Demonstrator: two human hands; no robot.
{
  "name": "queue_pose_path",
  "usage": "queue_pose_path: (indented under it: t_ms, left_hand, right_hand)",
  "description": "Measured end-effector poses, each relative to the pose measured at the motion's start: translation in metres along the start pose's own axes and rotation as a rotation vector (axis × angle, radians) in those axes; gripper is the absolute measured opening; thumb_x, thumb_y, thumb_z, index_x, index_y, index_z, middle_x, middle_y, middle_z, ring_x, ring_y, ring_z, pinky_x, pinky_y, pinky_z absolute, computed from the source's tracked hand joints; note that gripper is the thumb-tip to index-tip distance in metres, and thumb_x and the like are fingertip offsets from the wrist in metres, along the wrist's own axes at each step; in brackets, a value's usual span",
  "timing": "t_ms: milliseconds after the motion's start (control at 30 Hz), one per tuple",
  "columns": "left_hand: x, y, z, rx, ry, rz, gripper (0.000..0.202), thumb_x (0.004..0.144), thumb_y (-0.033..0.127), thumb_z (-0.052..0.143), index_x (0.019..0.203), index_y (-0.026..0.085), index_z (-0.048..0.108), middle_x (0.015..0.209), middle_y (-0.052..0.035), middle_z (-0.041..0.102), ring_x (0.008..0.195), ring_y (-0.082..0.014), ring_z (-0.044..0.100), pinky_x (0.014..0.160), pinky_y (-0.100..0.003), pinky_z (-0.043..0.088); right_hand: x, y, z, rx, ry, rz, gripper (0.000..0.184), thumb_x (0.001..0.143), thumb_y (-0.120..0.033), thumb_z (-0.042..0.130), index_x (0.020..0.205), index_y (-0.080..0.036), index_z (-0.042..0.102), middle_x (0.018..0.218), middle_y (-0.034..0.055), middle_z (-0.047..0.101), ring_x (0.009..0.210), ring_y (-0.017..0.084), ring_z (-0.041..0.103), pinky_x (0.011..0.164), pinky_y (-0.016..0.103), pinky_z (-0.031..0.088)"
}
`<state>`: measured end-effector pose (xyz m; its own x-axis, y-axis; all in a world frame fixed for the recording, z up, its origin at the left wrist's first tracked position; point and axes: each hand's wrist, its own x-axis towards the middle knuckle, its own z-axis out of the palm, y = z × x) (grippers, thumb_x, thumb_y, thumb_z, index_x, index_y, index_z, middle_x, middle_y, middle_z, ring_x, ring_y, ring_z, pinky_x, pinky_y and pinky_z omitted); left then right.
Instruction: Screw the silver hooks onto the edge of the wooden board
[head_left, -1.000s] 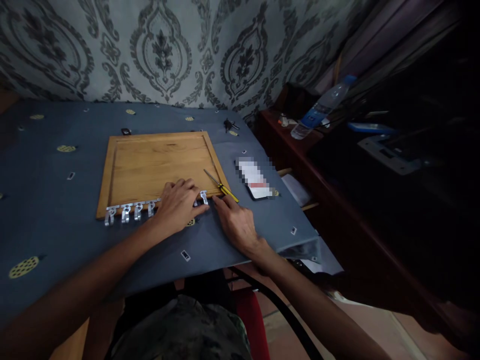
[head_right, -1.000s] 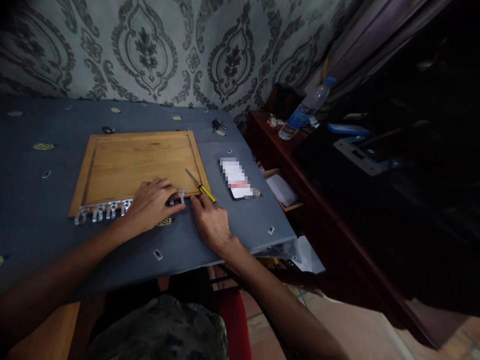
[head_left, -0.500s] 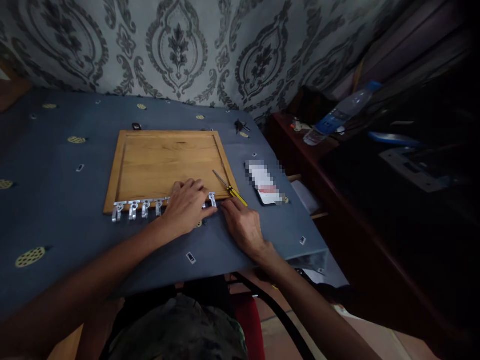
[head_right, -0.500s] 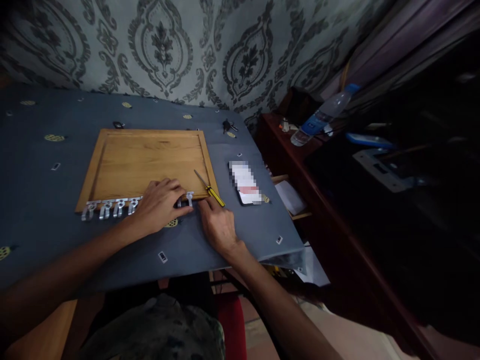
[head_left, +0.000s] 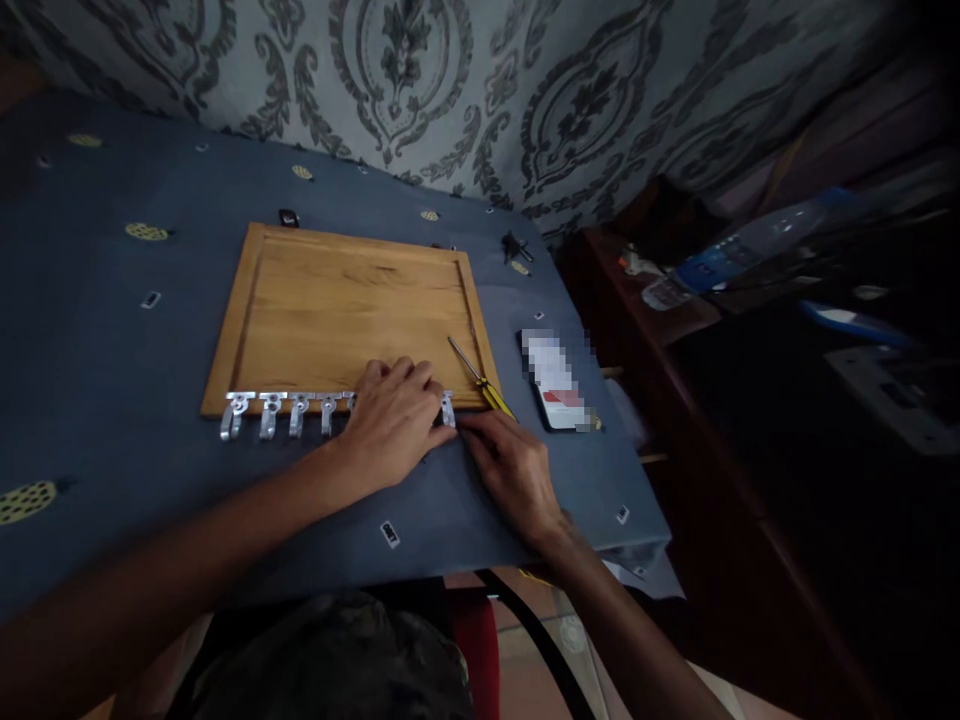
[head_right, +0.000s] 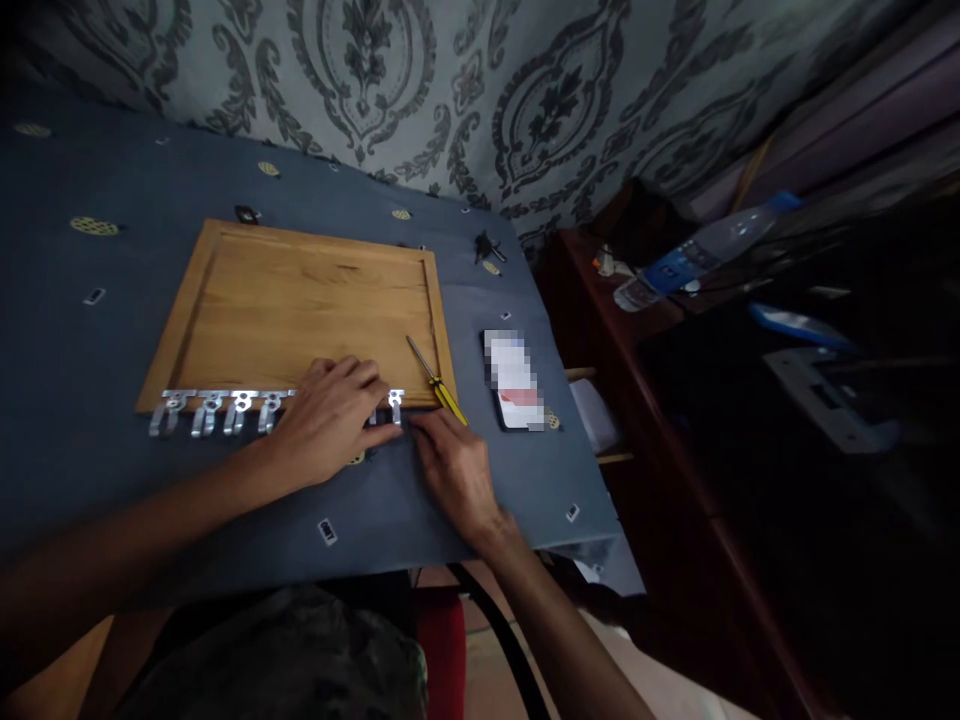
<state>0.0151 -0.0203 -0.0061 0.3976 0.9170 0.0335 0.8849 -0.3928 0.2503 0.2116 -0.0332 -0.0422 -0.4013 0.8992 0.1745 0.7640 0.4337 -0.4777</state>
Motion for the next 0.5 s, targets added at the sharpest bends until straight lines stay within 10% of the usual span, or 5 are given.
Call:
queue_pose_path:
  t_ms: [500]
  left_hand:
    - [-0.001, -0.002, 0.003, -0.017, 0.026, 0.032, 0.029, 0.094, 0.042, 0.068, 0.103, 0.014, 0.069, 0.107, -0.0105, 0.065, 0.109, -0.0304, 0.056, 0.086, -0.043, 0.039]
  right_hand:
    - [0.017, -0.006, -0.018, -0.068, -0.115, -0.040, 0.014, 0.090, -0.013, 0.057, 0.090, -0.021, 0.068, 0.084, 0.0039, 0.075, 0.068, 0.017, 0.069, 0.064, 0.027, 0.052]
